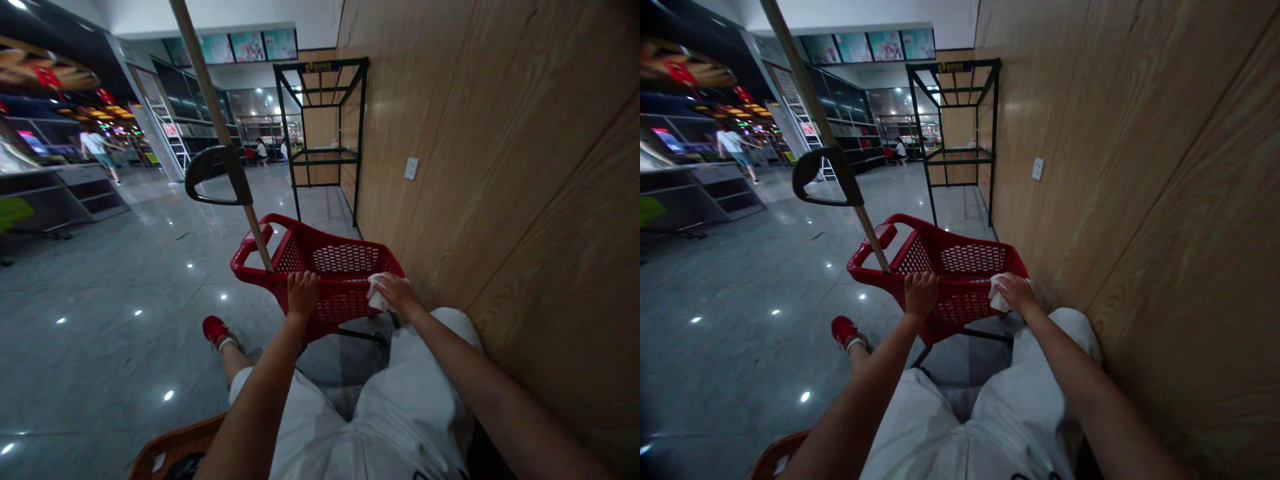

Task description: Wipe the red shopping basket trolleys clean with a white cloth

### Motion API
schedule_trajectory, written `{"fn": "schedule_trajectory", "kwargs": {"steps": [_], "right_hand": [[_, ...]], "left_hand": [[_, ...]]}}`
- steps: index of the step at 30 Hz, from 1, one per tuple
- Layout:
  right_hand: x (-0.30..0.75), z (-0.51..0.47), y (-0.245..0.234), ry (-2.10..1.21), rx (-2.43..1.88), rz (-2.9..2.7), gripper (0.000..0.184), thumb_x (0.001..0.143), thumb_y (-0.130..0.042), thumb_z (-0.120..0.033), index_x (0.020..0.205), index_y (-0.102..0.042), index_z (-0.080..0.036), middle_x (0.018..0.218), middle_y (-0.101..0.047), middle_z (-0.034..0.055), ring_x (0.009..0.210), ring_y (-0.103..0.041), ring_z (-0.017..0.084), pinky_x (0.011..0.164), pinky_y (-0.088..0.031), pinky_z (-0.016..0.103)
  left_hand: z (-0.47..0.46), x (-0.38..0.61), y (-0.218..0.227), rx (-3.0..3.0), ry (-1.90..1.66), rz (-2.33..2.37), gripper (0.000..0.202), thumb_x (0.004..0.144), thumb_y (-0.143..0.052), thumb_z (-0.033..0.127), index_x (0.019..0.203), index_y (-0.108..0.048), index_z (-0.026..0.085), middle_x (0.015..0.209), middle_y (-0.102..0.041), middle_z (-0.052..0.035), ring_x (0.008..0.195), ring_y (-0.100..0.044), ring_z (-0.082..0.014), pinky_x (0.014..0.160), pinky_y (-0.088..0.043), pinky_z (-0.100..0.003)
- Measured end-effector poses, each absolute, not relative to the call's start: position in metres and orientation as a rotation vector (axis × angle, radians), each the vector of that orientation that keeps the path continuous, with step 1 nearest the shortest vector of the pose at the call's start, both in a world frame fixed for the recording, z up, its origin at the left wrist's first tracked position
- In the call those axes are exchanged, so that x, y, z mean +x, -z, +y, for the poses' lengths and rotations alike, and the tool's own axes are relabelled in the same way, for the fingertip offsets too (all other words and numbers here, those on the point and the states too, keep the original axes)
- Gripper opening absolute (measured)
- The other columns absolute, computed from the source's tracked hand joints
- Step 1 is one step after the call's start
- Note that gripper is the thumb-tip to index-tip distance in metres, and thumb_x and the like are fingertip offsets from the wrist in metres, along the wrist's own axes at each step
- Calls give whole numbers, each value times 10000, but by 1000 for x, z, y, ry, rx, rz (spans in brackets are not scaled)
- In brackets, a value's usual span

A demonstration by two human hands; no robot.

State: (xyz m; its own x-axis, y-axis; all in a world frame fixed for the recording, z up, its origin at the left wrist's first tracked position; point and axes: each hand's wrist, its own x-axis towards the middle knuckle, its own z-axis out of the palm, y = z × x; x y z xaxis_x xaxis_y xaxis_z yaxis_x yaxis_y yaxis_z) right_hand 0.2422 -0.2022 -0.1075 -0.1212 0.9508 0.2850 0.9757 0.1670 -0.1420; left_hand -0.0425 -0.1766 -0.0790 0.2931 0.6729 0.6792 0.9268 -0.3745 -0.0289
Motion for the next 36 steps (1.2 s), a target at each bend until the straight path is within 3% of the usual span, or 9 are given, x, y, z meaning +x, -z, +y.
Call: {"fn": "schedule_trajectory", "kwargs": {"steps": [4, 12, 18, 23, 27, 32, 36], "right_hand": [[225, -205, 99, 148, -1938, -2099, 315, 913, -382, -298, 1133, -608, -291, 1161, -600, 39, 1013, -544, 213, 871, -365, 352], [93, -191, 86, 96, -1695, -2170, 394, 943, -331, -369, 1322, -428, -332, 1354, -453, 39, 1158, -455, 233, 955, -322, 403], [173, -194, 108, 155, -1684, -2267, 426, 912, -431, -430, 1321, -447, -312, 1327, -497, 38, 1124, -490, 212, 913, -369, 334], [244, -206, 120, 208, -1855, -2121, 367, 921, -405, -395, 1248, -522, -276, 1261, -546, 50, 1099, -500, 205, 903, -367, 333], [202, -200, 107, 146, -1871, -2142, 328, 922, -382, -329, 1186, -569, -275, 1212, -568, 46, 1072, -514, 203, 914, -345, 340], [104, -187, 88, 132, -1660, -2209, 373, 939, -352, -356, 1290, -470, -309, 1318, -496, 29, 1098, -502, 201, 932, -343, 347], [101, -185, 90, 133, -1581, -2282, 408, 933, -377, -361, 1334, -427, -309, 1370, -458, 24, 1124, -494, 199, 931, -363, 335]], "left_hand": [[-178, -34, 77, -2126, 840, -1455, 280, 920, -363, 287, 785, -599, 220, 820, -619, -84, 843, -504, -248, 893, -291, -444], [-180, -45, 72, -2183, 807, -1464, 252, 908, -379, 290, 812, -597, 209, 856, -619, -100, 872, -506, -257, 890, -293, -448], [-170, -59, 76, -2182, 745, -1427, 272, 918, -365, 311, 798, -592, 220, 867, -628, -93, 862, -512, -252, 892, -296, -446], [-169, -56, 76, -2137, 740, -1457, 301, 925, -346, 302, 786, -596, 206, 852, -627, -95, 850, -509, -253, 905, -293, -443], [-173, -49, 73, -2090, 736, -1518, 298, 920, -358, 292, 787, -608, 197, 845, -627, -93, 851, -512, -252, 929, -285, -439], [-175, -48, 72, -2071, 727, -1531, 266, 908, -391, 297, 802, -614, 199, 862, -633, -92, 882, -518, -255, 937, -283, -432], [-173, -57, 74, -2150, 730, -1490, 269, 906, -393, 320, 809, -614, 203, 863, -632, -96, 880, -515, -255, 936, -282, -440]]}}
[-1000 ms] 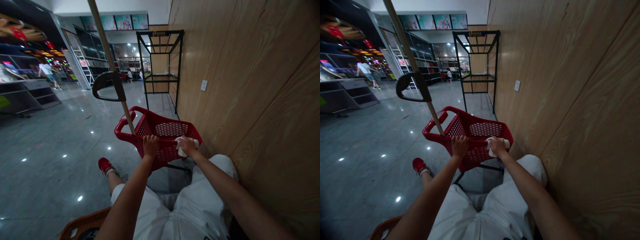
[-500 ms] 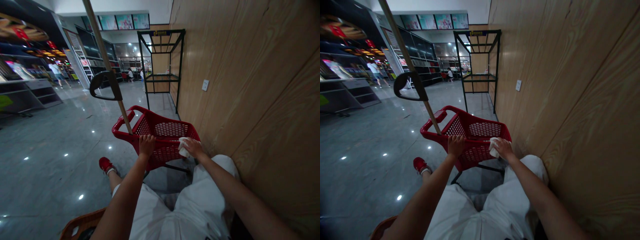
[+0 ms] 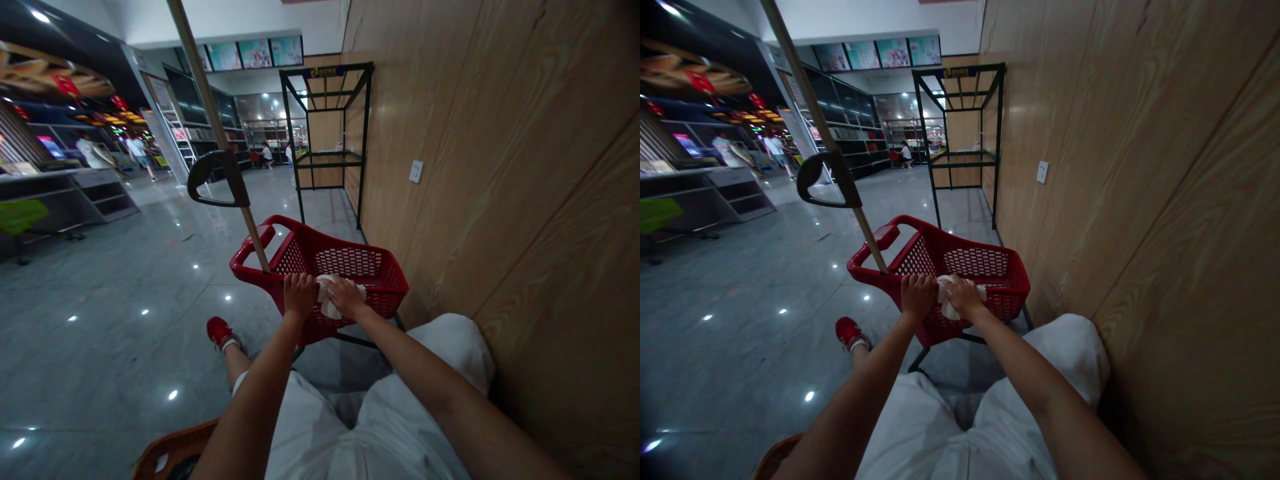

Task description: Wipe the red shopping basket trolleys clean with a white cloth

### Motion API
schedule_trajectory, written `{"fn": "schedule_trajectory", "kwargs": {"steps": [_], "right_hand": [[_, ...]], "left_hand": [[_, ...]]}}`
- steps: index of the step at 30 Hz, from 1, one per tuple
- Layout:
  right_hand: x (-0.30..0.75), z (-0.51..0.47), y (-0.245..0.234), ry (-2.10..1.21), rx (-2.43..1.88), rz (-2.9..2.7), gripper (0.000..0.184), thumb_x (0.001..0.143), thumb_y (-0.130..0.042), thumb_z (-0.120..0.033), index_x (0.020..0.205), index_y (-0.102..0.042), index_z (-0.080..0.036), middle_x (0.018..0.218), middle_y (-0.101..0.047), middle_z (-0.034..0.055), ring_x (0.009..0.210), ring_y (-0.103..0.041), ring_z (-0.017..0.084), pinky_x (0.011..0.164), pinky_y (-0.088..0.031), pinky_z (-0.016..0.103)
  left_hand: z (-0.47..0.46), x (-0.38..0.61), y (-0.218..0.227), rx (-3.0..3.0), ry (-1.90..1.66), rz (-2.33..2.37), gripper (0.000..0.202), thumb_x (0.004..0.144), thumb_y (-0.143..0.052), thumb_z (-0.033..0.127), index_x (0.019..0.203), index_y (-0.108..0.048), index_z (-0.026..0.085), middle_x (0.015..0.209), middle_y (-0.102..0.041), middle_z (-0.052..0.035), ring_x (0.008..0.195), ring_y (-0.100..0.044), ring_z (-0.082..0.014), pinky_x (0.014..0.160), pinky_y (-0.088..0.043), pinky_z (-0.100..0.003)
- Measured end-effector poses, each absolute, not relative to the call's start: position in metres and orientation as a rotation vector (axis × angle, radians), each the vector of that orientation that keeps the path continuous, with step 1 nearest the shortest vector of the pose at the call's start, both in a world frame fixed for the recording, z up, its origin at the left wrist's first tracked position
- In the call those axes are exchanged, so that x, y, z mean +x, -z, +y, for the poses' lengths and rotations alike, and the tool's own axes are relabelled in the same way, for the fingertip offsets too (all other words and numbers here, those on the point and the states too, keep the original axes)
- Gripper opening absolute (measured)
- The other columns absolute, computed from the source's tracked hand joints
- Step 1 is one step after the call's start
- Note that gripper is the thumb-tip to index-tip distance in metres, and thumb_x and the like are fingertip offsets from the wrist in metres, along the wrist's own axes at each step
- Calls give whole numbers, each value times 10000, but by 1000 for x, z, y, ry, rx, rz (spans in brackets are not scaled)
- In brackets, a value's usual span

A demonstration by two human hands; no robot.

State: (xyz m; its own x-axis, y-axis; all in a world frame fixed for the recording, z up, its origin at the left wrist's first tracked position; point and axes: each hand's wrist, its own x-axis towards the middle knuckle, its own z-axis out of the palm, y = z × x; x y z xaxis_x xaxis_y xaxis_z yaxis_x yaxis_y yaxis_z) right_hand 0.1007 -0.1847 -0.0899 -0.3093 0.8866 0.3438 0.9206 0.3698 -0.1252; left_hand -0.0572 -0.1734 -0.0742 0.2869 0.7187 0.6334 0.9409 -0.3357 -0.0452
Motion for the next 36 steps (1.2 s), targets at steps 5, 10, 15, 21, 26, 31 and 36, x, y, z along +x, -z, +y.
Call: {"fn": "schedule_trajectory", "kwargs": {"steps": [5, 10, 15, 21, 26, 31, 36], "right_hand": [[195, -201, 113, 172, -1685, -2274, 400, 912, -425, -370, 1303, -480, -307, 1340, -496, 30, 1116, -506, 203, 925, -383, 340], [248, -215, 117, 185, -1842, -2131, 380, 905, -426, -335, 1273, -508, -284, 1302, -523, 42, 1152, -485, 198, 927, -386, 342], [159, -199, 96, 146, -1745, -2252, 374, 917, -402, -342, 1276, -500, -308, 1424, -396, 24, 1134, -505, 208, 937, -373, 357], [90, -187, 81, 108, -1689, -2232, 376, 933, -377, -384, 1286, -474, -296, 1365, -455, 36, 1095, -512, 207, 917, -378, 351], [171, -196, 100, 135, -1706, -2286, 364, 931, -382, -428, 1247, -518, -310, 1268, -533, 29, 1067, -522, 187, 879, -393, 312], [239, -216, 127, 318, -1858, -2106, 399, 899, -456, -403, 1284, -481, -304, 1300, -503, 49, 1126, -481, 214, 912, -369, 337], [187, -211, 114, 268, -1921, -2042, 352, 908, -431, -368, 1237, -526, -287, 1406, -404, 56, 1164, -462, 251, 946, -340, 403]], "left_hand": [[-172, -62, 77, -2151, 763, -1467, 296, 921, -355, 293, 792, -604, 201, 851, -627, -95, 879, -511, -249, 944, -285, -437], [-174, -54, 76, -2120, 799, -1474, 304, 921, -349, 292, 778, -600, 196, 837, -621, -92, 863, -507, -248, 955, -287, -440], [-176, -48, 75, -2109, 848, -1509, 290, 911, -353, 273, 784, -602, 196, 850, -621, -95, 884, -508, -252, 972, -277, -449], [-175, -54, 75, -2142, 795, -1479, 268, 905, -377, 305, 801, -602, 200, 851, -618, -97, 872, -508, -251, 958, -288, -454], [-173, -58, 77, -2143, 799, -1439, 269, 915, -365, 283, 810, -601, 207, 869, -623, -90, 877, -511, -244, 969, -281, -445], [-174, -54, 79, -2148, 870, -1470, 276, 912, -360, 282, 794, -598, 206, 851, -614, -92, 890, -509, -247, 988, -273, -452], [-175, -45, 78, -2127, 948, -1542, 265, 896, -368, 269, 791, -601, 200, 870, -611, -102, 918, -501, -260, 1009, -258, -466]]}}
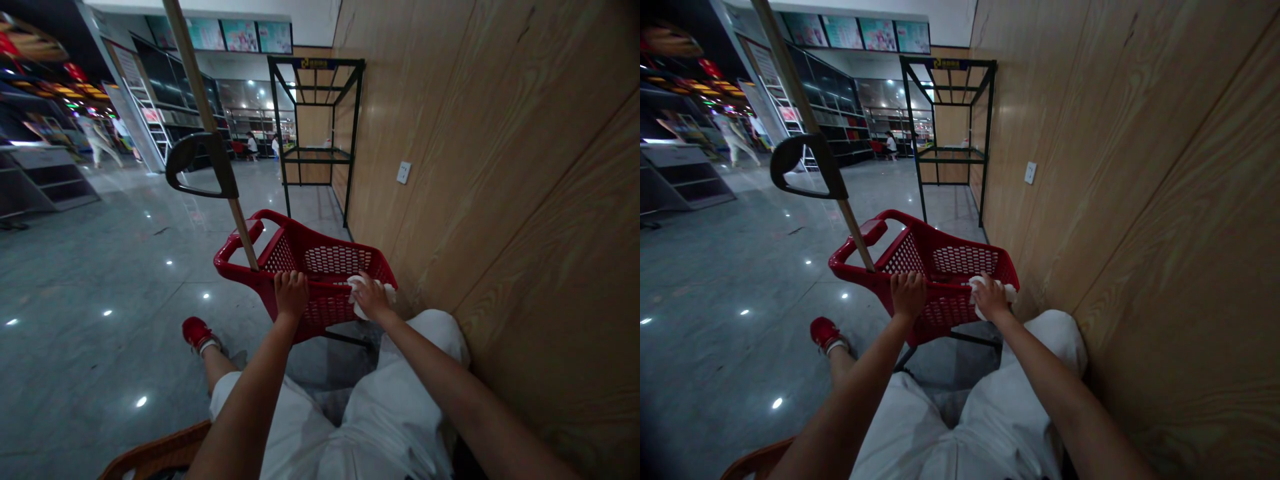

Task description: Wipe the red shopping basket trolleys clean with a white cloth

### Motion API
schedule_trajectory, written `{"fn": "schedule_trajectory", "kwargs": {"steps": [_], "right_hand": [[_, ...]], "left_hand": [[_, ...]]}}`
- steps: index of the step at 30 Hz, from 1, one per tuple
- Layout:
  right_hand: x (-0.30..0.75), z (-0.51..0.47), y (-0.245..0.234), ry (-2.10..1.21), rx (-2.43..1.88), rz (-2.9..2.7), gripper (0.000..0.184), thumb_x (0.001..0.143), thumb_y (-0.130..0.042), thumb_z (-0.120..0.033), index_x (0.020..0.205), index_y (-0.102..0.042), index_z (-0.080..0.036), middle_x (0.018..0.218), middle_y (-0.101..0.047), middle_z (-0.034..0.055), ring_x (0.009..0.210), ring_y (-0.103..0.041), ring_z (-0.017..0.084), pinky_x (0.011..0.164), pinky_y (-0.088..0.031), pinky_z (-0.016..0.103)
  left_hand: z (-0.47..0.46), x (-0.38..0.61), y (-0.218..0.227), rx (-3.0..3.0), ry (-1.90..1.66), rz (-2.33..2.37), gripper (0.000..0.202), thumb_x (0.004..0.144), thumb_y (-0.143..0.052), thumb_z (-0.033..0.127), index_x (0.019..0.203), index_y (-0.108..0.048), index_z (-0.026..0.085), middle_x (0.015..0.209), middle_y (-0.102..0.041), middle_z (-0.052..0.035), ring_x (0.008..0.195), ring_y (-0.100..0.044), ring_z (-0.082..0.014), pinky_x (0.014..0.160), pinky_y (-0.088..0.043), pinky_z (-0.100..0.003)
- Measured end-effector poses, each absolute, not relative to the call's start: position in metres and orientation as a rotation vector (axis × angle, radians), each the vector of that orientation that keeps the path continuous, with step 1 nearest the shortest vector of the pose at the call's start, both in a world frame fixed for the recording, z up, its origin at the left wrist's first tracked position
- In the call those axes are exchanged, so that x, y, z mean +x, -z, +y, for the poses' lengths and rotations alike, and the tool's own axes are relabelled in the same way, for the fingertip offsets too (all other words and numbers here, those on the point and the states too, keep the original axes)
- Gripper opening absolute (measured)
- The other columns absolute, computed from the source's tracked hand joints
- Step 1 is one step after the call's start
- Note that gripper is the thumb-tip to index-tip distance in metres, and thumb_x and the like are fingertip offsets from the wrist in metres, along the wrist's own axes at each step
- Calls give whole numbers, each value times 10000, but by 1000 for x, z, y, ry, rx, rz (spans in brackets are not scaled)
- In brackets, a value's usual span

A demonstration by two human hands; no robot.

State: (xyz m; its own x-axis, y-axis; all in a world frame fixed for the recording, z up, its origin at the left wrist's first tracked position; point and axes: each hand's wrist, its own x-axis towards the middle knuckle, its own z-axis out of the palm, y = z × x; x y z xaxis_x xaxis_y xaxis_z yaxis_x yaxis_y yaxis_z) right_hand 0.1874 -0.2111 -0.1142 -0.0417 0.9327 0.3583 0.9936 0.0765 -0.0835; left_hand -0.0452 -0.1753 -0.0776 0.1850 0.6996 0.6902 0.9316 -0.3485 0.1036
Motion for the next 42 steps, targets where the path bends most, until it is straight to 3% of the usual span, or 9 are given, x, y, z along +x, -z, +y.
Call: {"fn": "schedule_trajectory", "kwargs": {"steps": [8, 14, 20, 25, 31, 35, 42], "right_hand": [[74, -190, 75, 94, -1721, -2199, 378, 955, -306, -333, 1301, -455, -298, 1376, -438, 40, 1105, -504, 207, 906, -367, 358], [168, -201, 97, 124, -1820, -2230, 340, 925, -407, -393, 1240, -513, -322, 1291, -518, 16, 1089, -508, 200, 882, -374, 316], [228, -218, 109, 204, -2027, -2053, 399, 867, -490, -475, 1214, -541, -283, 1250, -526, 60, 1096, -482, 243, 880, -355, 358], [151, -205, 93, 154, -1875, -2150, 442, 842, -514, -509, 1212, -535, -268, 1216, -528, 75, 1071, -485, 242, 898, -336, 371], [79, -193, 80, 132, -1764, -2174, 376, 948, -332, -395, 1293, -452, -305, 1278, -492, 65, 1074, -493, 225, 900, -342, 373], [130, -197, 91, 131, -1760, -2265, 384, 924, -401, -423, 1292, -461, -330, 1308, -491, 33, 1090, -497, 218, 884, -367, 343], [233, -221, 112, 172, -1945, -2114, 356, 913, -419, -393, 1224, -542, -273, 1239, -545, 55, 1077, -501, 208, 893, -357, 330]], "left_hand": [[-178, -51, 76, -2153, 795, -1523, 256, 901, -377, 286, 835, -611, 207, 887, -619, -102, 912, -502, -261, 975, -270, -457], [-175, -57, 76, -2145, 769, -1486, 286, 919, -346, 288, 819, -602, 210, 882, -625, -93, 910, -505, -250, 973, -274, -452], [-174, -48, 78, -2133, 898, -1520, 276, 908, -356, 279, 798, -599, 209, 881, -618, -96, 914, -501, -254, 993, -263, -462], [-178, -42, 76, -2096, 885, -1532, 273, 904, -359, 278, 800, -599, 203, 878, -617, -104, 907, -503, -263, 993, -259, -464], [-179, -50, 74, -2125, 779, -1502, 267, 905, -363, 290, 811, -600, 214, 871, -621, -93, 897, -505, -261, 962, -280, -455], [-175, -60, 76, -2169, 788, -1479, 263, 906, -367, 287, 814, -604, 219, 880, -626, -90, 905, -507, -254, 966, -277, -453], [-171, -59, 78, -2115, 851, -1515, 286, 908, -355, 286, 808, -613, 213, 870, -624, -98, 908, -507, -258, 990, -267, -457]]}}
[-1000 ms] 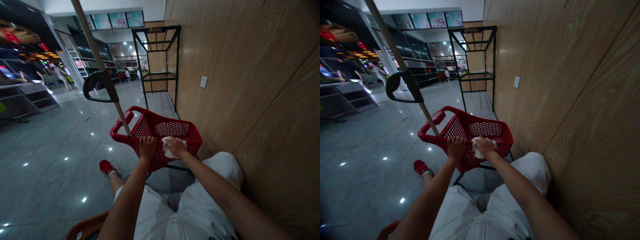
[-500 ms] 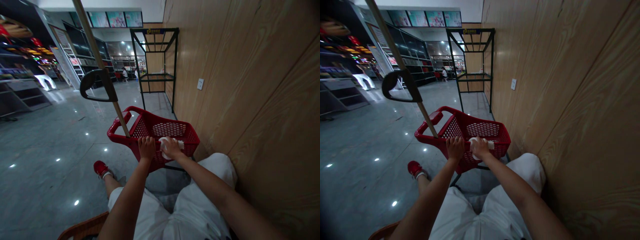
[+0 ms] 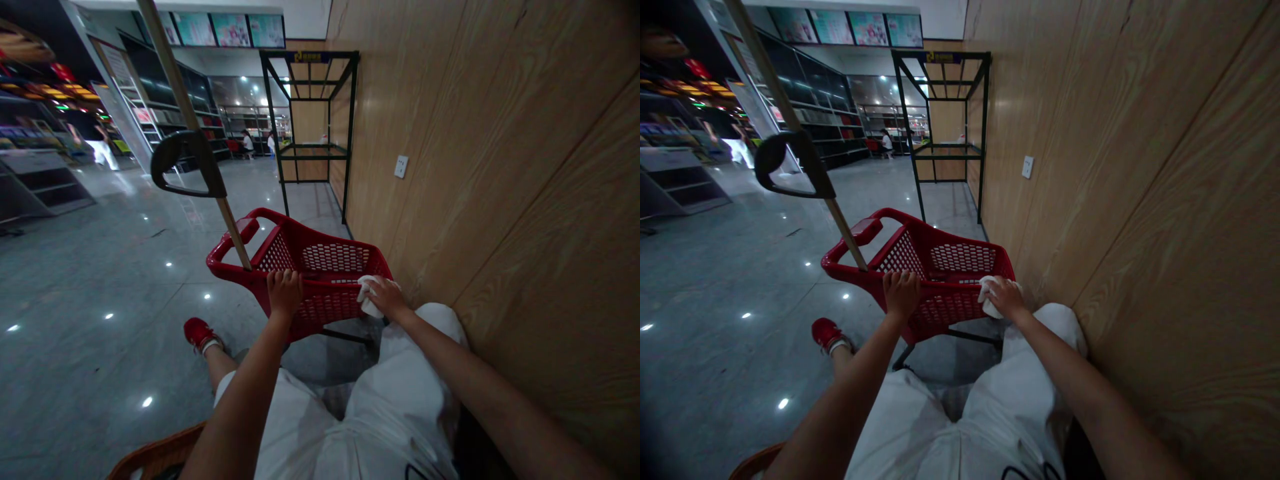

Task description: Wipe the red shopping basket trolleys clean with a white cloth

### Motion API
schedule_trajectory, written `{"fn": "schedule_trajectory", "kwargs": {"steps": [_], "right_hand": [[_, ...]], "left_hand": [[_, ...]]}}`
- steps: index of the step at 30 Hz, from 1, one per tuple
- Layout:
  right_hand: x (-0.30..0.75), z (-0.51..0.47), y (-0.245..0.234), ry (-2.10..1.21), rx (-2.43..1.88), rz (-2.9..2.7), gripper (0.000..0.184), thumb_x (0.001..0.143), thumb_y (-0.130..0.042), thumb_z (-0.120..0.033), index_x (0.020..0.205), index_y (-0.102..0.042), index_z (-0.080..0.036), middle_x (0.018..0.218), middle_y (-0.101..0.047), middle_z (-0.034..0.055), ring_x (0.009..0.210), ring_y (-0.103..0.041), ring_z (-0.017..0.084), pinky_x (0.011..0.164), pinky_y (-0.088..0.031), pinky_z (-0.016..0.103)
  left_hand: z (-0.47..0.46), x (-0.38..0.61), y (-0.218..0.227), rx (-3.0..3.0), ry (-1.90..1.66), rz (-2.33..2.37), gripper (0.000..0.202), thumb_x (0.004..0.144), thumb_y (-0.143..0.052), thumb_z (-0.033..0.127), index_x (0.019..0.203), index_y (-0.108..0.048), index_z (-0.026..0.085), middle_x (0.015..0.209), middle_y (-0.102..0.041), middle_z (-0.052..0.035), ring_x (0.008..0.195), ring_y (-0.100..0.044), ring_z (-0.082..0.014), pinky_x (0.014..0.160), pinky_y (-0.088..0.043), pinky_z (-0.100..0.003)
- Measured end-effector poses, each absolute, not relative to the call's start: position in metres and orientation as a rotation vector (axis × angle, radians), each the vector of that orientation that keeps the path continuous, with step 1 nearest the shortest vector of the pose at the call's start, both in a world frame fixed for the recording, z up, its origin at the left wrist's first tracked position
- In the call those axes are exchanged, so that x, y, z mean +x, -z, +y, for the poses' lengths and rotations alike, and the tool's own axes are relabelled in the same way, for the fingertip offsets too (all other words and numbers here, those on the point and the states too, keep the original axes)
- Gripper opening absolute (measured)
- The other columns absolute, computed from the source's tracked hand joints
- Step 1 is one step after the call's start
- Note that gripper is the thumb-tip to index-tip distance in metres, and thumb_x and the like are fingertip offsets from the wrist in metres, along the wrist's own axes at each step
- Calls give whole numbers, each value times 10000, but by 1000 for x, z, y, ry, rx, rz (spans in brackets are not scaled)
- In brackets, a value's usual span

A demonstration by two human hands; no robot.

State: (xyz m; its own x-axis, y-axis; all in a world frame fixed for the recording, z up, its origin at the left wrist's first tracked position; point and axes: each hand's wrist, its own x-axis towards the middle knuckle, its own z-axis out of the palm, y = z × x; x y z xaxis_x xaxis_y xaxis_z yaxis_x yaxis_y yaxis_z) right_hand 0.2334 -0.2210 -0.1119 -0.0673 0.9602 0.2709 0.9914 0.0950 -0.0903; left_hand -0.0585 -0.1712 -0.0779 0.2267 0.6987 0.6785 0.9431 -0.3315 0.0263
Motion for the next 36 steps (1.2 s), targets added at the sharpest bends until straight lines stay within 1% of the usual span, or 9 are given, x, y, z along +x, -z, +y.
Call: {"fn": "schedule_trajectory", "kwargs": {"steps": [4, 7, 10, 15, 18, 23, 28, 31, 36], "right_hand": [[181, -214, 101, 144, -1929, -2124, 339, 927, -383, -376, 1209, -549, -288, 1205, -555, 50, 1058, -500, 215, 921, -332, 355], [113, -204, 94, 137, -1818, -2134, 368, 943, -338, -371, 1281, -471, -313, 1294, -489, 49, 1099, -472, 227, 947, -313, 388], [76, -197, 92, 150, -1840, -2062, 386, 948, -312, -393, 1291, -459, -295, 1336, -450, 72, 1107, -464, 252, 942, -319, 425], [136, -199, 101, 111, -1712, -2269, 419, 900, -450, -392, 1311, -446, -308, 1281, -512, 49, 1074, -507, 217, 902, -369, 341], [204, -208, 112, 119, -1804, -2263, 389, 902, -440, -343, 1285, -483, -288, 1272, -528, 48, 1076, -515, 212, 892, -383, 331], [247, -217, 124, 169, -1952, -2177, 393, 897, -398, -217, 1271, -505, -268, 1226, -558, 59, 1068, -517, 208, 897, -385, 329], [194, -213, 124, 246, -2057, -2053, 431, 900, -336, -160, 1283, -502, -265, 1159, -580, 92, 997, -536, 231, 912, -368, 378], [160, -218, 122, 256, -1992, -2118, 473, 892, -337, -127, 1341, -447, -228, 1191, -562, 128, 999, -545, 230, 937, -356, 387], [147, -227, 125, 168, -1548, -2446, 539, 908, -417, -201, 1430, -298, -267, 1286, -524, 104, 1080, -529, 207, 915, -406, 341]], "left_hand": [[-172, -52, 78, -2055, 869, -1542, 275, 895, -378, 283, 777, -616, 210, 858, -626, -96, 901, -516, -258, 991, -270, -459], [-174, -51, 76, -2035, 859, -1548, 268, 888, -387, 274, 769, -616, 204, 853, -628, -97, 904, -516, -264, 989, -269, -462], [-176, -55, 74, -2075, 831, -1528, 262, 888, -388, 280, 786, -618, 205, 874, -633, -101, 912, -515, -266, 986, -271, -464], [-171, -70, 73, -2179, 794, -1490, 269, 900, -376, 304, 828, -619, 215, 907, -629, -107, 949, -521, -265, 993, -275, -478], [-161, -80, 74, -2215, 819, -1483, 245, 888, -420, 350, 859, -622, 214, 968, -624, -117, 1029, -512, -278, 1040, -248, -499], [-140, -91, 73, -2245, 892, -1495, 249, 884, -446, 348, 1031, -613, 237, 1248, -551, -109, 1310, -328, -290, 1103, -143, -547], [-141, -65, 77, -2126, 915, -1685, 401, 895, -397, 282, 1273, -515, 218, 1452, -364, -121, 1403, -150, -297, 1109, -109, -572], [-157, -32, 88, -2243, 803, -1698, 497, 904, -386, 343, 1375, -405, 186, 1504, -268, -119, 1412, -132, -284, 1128, -125, -530], [-180, -6, 102, -2385, 680, -1787, 518, 932, -286, 422, 1382, -397, 189, 1496, -286, -108, 1401, -186, -276, 1122, -145, -549]]}}
